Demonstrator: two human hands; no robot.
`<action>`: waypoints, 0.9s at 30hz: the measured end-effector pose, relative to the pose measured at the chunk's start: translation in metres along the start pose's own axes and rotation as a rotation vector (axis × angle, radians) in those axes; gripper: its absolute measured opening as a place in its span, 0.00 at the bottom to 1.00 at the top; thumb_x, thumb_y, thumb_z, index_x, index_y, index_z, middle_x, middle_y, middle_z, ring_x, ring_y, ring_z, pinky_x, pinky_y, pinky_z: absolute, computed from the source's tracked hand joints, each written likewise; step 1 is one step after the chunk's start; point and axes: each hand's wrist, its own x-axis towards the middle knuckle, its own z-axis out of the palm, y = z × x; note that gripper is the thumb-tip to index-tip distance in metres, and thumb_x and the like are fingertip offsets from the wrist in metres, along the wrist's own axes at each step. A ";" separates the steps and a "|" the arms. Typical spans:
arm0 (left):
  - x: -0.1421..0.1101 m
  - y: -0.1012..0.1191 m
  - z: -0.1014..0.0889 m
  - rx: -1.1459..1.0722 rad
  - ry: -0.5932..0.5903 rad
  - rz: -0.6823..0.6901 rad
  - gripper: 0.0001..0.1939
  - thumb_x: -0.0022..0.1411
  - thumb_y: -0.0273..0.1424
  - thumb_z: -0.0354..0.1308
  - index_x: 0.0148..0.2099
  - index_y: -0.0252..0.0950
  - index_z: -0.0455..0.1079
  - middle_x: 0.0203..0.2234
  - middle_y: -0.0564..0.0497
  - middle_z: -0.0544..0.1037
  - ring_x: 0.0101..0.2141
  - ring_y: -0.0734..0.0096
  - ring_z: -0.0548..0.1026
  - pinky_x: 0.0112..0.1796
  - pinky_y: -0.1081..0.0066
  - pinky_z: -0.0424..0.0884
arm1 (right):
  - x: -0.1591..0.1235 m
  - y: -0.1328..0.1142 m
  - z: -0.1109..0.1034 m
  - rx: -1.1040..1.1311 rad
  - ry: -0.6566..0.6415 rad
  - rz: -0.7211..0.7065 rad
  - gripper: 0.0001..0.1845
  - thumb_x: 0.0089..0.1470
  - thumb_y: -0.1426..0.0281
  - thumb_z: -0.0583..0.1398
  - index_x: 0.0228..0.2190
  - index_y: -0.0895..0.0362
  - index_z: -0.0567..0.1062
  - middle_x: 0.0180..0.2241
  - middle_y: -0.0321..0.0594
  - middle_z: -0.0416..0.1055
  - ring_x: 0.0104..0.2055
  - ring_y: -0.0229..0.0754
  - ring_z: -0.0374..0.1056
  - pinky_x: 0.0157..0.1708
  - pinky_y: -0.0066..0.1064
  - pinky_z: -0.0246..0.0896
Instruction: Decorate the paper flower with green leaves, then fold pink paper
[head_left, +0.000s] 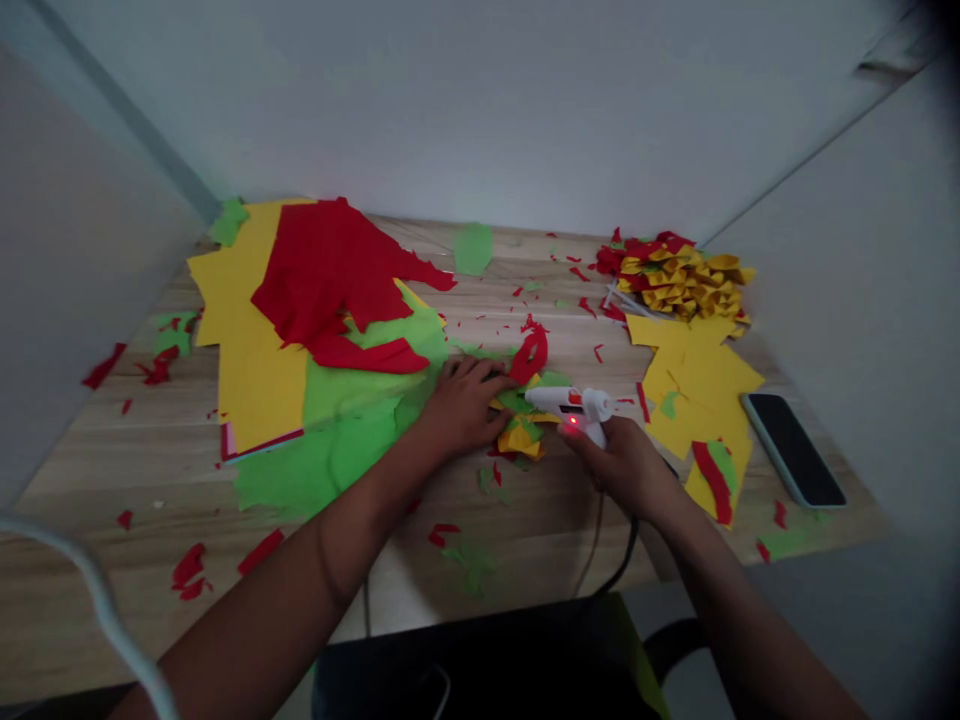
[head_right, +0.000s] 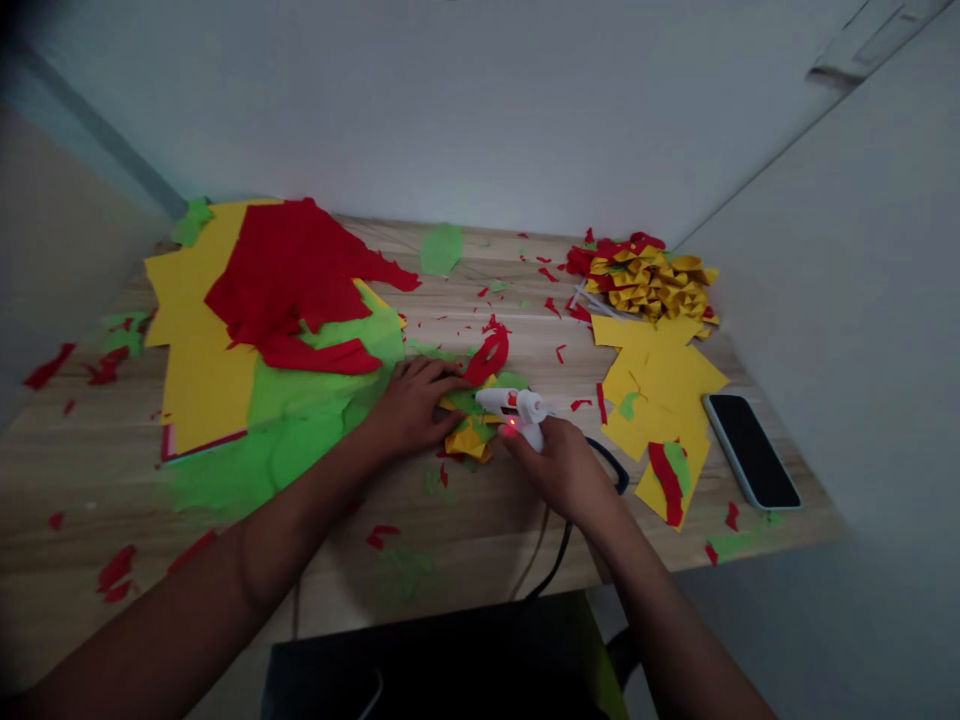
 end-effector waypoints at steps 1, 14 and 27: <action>0.000 0.000 0.000 0.002 -0.006 0.000 0.22 0.60 0.38 0.62 0.56 0.41 0.73 0.55 0.46 0.74 0.55 0.53 0.68 0.55 0.51 0.60 | 0.000 0.000 -0.001 0.002 0.009 0.014 0.24 0.54 0.50 0.59 0.17 0.53 0.67 0.11 0.36 0.63 0.16 0.40 0.62 0.17 0.31 0.49; 0.001 -0.003 0.005 0.043 0.011 -0.026 0.19 0.61 0.37 0.62 0.54 0.43 0.73 0.55 0.49 0.74 0.55 0.55 0.68 0.57 0.53 0.60 | 0.002 -0.005 -0.008 -0.062 -0.045 0.046 0.23 0.54 0.49 0.58 0.22 0.55 0.69 0.13 0.35 0.64 0.19 0.41 0.64 0.20 0.30 0.52; 0.001 -0.002 0.001 0.035 -0.014 -0.023 0.22 0.60 0.37 0.62 0.57 0.42 0.70 0.55 0.46 0.73 0.55 0.52 0.67 0.56 0.51 0.61 | 0.009 -0.001 -0.005 -0.038 -0.085 0.085 0.27 0.54 0.46 0.55 0.24 0.57 0.72 0.15 0.37 0.65 0.20 0.41 0.64 0.22 0.31 0.52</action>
